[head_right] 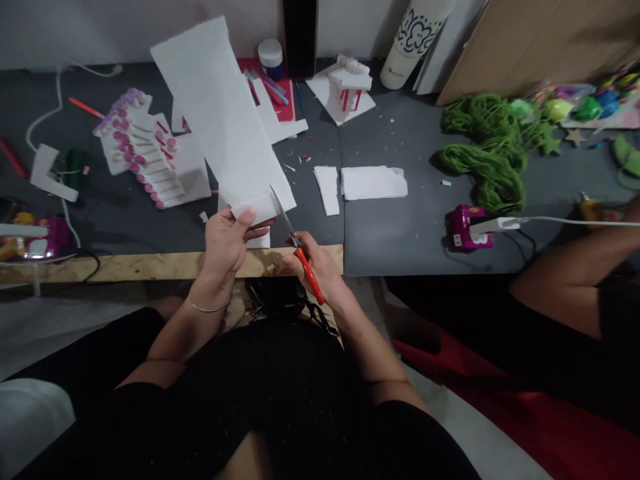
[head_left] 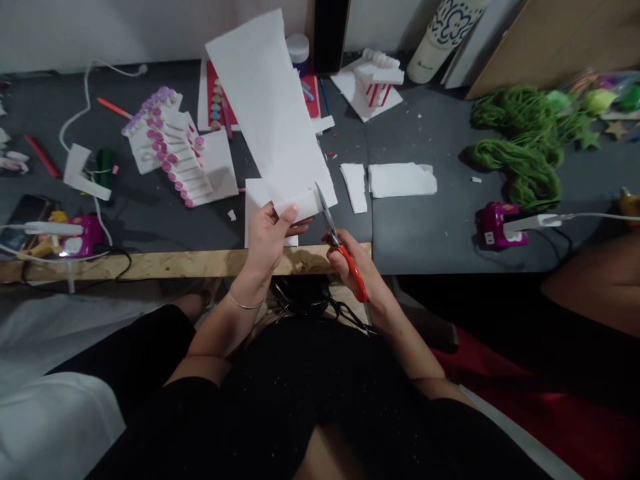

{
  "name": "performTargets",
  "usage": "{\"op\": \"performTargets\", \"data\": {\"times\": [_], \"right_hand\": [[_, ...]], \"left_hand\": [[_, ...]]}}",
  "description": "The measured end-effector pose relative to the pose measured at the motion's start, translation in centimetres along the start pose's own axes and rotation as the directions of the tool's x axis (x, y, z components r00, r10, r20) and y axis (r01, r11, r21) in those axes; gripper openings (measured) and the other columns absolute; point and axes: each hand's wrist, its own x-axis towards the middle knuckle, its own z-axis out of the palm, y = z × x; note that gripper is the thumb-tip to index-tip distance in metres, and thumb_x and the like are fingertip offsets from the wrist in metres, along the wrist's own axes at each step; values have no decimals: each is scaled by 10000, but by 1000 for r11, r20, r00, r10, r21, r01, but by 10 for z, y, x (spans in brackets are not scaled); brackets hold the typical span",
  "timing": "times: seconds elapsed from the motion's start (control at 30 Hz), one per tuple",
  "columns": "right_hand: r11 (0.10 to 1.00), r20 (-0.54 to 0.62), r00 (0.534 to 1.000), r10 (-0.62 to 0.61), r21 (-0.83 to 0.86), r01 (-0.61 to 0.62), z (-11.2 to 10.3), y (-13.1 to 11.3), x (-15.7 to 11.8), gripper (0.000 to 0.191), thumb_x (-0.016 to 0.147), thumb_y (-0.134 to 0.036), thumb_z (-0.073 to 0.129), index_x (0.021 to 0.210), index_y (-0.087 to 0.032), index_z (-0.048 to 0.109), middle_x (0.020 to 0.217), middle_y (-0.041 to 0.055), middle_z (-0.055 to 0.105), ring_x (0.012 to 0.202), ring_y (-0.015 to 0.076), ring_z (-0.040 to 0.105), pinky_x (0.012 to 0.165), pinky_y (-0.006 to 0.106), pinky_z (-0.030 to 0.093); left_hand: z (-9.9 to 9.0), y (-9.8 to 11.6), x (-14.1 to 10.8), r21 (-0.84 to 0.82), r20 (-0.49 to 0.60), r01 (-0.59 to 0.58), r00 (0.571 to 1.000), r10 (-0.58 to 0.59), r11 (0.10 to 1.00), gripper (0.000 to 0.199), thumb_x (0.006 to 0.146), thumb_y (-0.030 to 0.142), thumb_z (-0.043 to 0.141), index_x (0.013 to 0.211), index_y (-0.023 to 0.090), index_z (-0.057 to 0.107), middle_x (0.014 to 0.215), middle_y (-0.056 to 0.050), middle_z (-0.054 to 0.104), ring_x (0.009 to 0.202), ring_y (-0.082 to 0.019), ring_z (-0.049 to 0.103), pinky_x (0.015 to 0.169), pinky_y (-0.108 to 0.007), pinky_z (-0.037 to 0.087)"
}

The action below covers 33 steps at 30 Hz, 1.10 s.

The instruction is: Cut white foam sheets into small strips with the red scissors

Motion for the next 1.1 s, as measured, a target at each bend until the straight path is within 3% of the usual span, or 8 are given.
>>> {"op": "performTargets", "data": {"times": [0.17,0.43,0.6,0.83,0.97,1.1], "right_hand": [[998,-40,998,42,58,-39,2,-3,-1,649,865,-853,682,1175,-290,593,706,-32,509,671,185,511,627,352,388],[996,-123,992,14,-85,-25,0,-15,-1,586,834,-821,730,1051,-292,605,711,-23,567,656,188,527,662,374,424],[993,-137,990,31,-112,-46,1,-17,-1,596,837,-847,697,1021,-288,608,651,-37,525,601,174,487,635,360,390],[995,-172,984,52,-71,-65,2,-9,2,630,802,-869,726,994,-281,610,592,-61,475,570,162,442,628,350,354],[995,-100,991,93,47,-89,2,3,5,650,803,-880,721,1074,-302,598,614,-71,464,558,159,430,591,340,353],[998,39,999,2,64,-5,-14,6,-8,695,816,-888,698,1166,-300,574,793,-31,532,678,177,496,652,355,429]], "left_hand": [[0,-1,0,0,-1,17,1000,-17,1000,525,750,585,909,1063,206,725,983,-92,820,904,-243,860,604,-225,684],[-1,-1,1,-17,-2,32,999,-32,999,532,753,564,929,1089,196,742,988,-85,824,898,-238,862,668,-231,716],[-1,-3,2,-54,6,36,999,-36,998,590,767,555,954,1171,171,762,966,-76,842,850,-215,855,680,-214,719],[1,-4,4,-42,1,64,998,-65,997,524,806,506,926,1179,181,755,1034,-91,843,890,-217,862,692,-215,721],[2,-8,8,-64,9,67,998,-67,996,548,805,494,934,1225,190,756,1040,-80,850,934,-226,868,678,-203,715],[-4,-3,16,-83,4,-8,1000,8,997,561,775,528,952,1186,200,757,1087,-79,847,934,-232,869,671,-209,716]]}}
